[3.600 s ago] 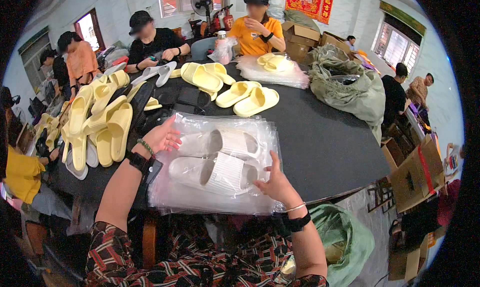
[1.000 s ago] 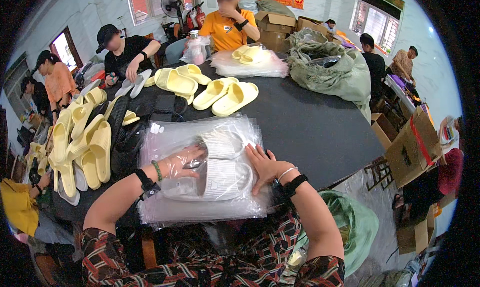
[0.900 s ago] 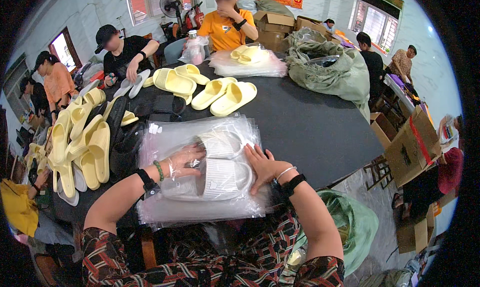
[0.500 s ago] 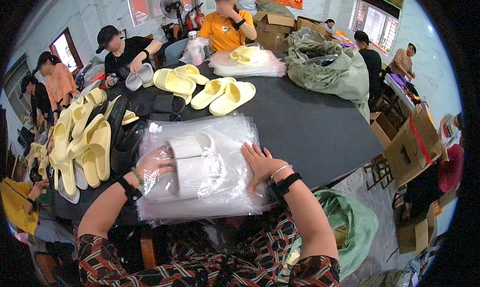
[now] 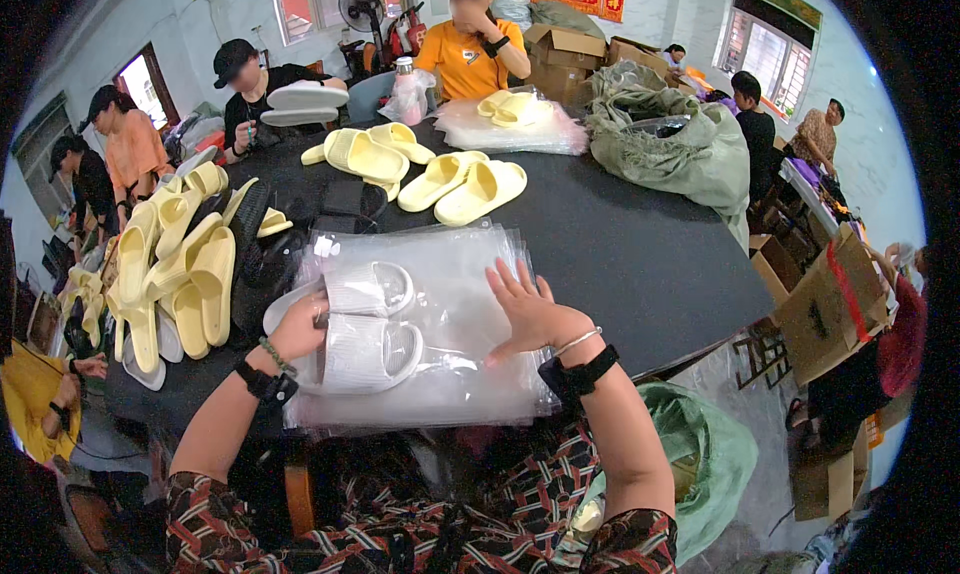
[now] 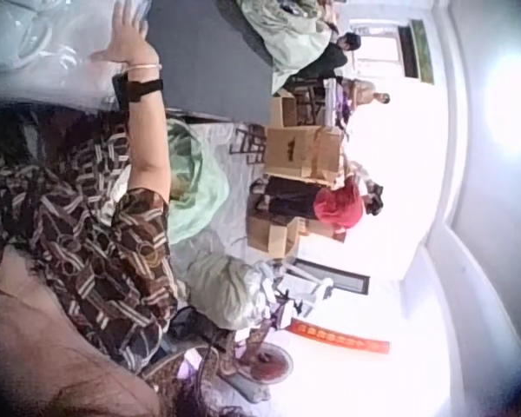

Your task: The recorder is placing pairs of yellow and white slippers into plastic bags.

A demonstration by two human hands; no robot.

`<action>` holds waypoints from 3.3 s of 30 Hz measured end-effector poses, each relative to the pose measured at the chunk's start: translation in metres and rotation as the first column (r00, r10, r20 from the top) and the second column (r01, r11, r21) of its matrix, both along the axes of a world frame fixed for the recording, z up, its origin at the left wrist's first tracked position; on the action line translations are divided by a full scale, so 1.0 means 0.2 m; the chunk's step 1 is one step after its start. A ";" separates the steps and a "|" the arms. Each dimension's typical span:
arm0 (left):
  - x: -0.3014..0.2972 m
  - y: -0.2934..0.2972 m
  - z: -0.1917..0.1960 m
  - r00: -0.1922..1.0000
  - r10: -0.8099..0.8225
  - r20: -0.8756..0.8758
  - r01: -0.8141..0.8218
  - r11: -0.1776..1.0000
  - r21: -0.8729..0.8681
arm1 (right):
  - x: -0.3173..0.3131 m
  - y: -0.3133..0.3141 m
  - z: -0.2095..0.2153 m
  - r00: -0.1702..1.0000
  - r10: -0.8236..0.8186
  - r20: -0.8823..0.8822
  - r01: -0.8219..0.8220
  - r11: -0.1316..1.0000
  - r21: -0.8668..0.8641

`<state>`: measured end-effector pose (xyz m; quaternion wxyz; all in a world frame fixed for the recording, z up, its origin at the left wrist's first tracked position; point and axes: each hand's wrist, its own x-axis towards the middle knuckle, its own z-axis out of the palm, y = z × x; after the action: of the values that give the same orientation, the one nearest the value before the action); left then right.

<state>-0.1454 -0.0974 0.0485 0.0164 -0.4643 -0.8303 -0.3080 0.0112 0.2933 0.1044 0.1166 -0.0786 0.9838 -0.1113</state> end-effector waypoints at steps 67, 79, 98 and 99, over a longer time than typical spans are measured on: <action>0.34 0.02 0.02 0.858 0.416 0.301 -0.486 0.846 0.220 | 0.30 -0.15 -0.45 0.961 -0.152 -0.233 0.127 0.985 -0.120; 0.29 0.17 0.05 0.884 0.467 0.038 -0.468 0.879 0.087 | 0.27 -0.17 -0.46 0.962 -0.140 -0.237 0.120 0.988 -0.095; -0.12 -0.82 0.98 0.597 0.784 -0.171 -0.731 0.620 0.285 | 0.28 -0.11 -0.50 0.971 -0.114 -0.209 0.100 0.992 -0.075; -0.21 -0.94 1.08 0.499 0.853 -0.154 -0.792 0.521 0.318 | 0.28 -0.11 -0.52 0.969 -0.090 -0.229 0.076 0.995 -0.071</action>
<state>-0.1873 -0.2862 0.2654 0.3314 -0.0454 -0.9017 -0.2740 0.0667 0.2719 0.0005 -0.0063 -0.0533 0.9892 -0.1364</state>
